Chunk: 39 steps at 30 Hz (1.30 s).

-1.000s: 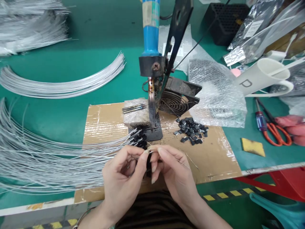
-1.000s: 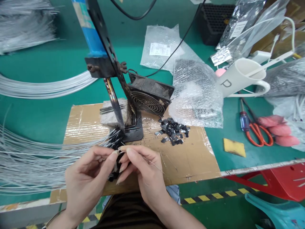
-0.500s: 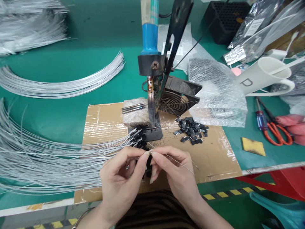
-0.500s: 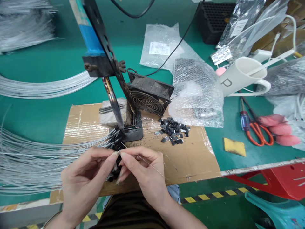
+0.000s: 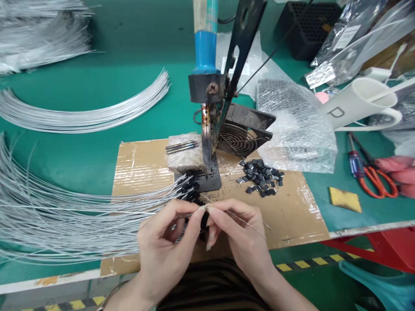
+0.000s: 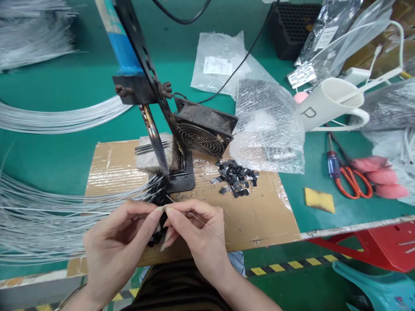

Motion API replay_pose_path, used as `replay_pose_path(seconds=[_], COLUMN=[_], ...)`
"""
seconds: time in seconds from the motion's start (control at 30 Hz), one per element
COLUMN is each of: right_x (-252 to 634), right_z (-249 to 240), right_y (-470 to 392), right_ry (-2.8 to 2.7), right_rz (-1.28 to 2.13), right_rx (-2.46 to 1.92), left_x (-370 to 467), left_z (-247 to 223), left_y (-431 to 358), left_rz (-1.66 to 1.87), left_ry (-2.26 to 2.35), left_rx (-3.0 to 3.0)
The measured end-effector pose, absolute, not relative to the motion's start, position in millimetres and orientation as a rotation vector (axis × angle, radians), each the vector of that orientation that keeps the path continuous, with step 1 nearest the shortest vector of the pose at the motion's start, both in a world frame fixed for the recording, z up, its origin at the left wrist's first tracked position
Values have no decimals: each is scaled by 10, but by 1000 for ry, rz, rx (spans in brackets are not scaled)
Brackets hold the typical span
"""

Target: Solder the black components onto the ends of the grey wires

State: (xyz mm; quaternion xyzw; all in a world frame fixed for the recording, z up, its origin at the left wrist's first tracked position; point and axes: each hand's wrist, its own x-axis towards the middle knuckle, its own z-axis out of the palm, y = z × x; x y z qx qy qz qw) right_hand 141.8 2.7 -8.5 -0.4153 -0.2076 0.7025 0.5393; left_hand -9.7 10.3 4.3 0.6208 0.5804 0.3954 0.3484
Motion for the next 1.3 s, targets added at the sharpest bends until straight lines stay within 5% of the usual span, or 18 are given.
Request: replay_pose_path(seconds=[0.53,1.3], right_x=[1639,1322], right_z=[-71,-123], right_y=[127,-1], right_ry=[-517,-278], right_rz=[1905,1688], right_rx=[-1023,-971], left_x=[-154,7], left_z=[99,-5], left_y=[142,18], left_rz=[936,1045], left_ry=[1405,1574], left_rx=[1715,1450])
